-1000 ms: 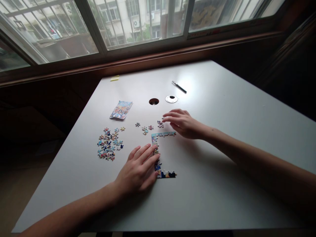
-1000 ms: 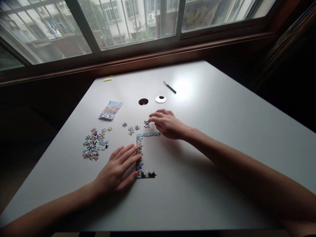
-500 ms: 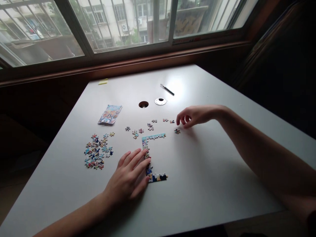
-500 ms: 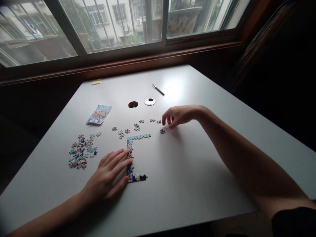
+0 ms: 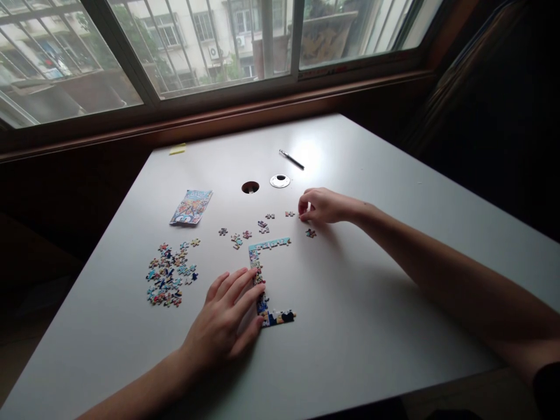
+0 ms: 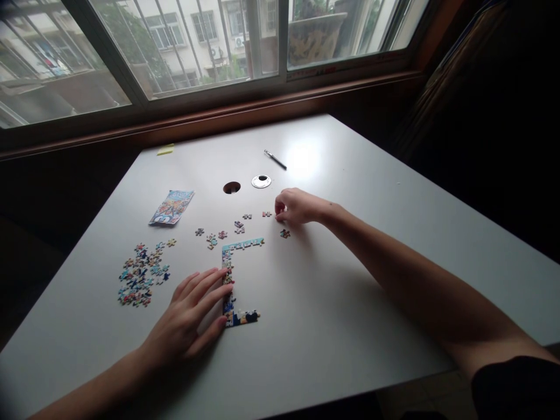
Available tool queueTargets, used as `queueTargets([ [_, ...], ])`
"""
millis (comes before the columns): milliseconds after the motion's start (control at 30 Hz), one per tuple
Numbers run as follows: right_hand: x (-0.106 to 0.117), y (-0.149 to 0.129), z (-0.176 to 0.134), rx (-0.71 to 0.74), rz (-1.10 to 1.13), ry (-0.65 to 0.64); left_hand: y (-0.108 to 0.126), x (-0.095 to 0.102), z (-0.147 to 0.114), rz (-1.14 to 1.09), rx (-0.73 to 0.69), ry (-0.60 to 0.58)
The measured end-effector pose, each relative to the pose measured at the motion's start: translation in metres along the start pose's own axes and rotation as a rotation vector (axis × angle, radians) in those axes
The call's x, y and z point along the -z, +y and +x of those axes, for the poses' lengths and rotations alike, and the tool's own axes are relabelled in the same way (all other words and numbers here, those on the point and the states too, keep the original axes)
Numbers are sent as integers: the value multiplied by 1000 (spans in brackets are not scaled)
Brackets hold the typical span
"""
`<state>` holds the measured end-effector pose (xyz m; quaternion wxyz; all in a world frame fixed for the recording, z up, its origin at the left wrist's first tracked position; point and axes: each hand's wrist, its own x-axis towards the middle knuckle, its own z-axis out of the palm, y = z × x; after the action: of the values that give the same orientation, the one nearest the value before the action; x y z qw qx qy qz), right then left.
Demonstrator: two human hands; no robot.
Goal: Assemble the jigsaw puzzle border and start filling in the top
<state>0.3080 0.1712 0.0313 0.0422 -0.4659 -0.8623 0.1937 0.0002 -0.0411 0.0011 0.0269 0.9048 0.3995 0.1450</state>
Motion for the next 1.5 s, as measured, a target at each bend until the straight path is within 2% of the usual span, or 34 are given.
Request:
queueTargets([
  [267,0,1,-2,-18,78,-11,-1,0,0,-6,-8,-10],
  [500,2,6,-1,-48,-38,-18,0,0,-1,-27,7,-11],
  [667,1,8,0,-52,-33,-14,0,0,1,-54,-3,15],
  [800,18,-11,-10,16,20,-13,2,3,1,-105,-69,53],
  [900,24,-40,-28,82,255,-57,4,5,0,-151,-164,35],
  [967,11,-60,-46,156,510,-92,5,6,0,-158,-230,-5],
  [1033,-13,-75,-67,207,648,-74,6,6,0,-155,-266,-38],
  [1133,-51,-85,-95,317,664,-30,7,6,0,-149,-291,-82],
  [1200,-66,-85,-107,434,630,-29,7,7,1,-140,-304,-116],
  [1300,-71,-83,-114,519,602,-76,8,9,3,-136,-306,-163],
  [1500,-71,-83,-115,584,583,-28,9,10,4,-135,-293,-178],
])
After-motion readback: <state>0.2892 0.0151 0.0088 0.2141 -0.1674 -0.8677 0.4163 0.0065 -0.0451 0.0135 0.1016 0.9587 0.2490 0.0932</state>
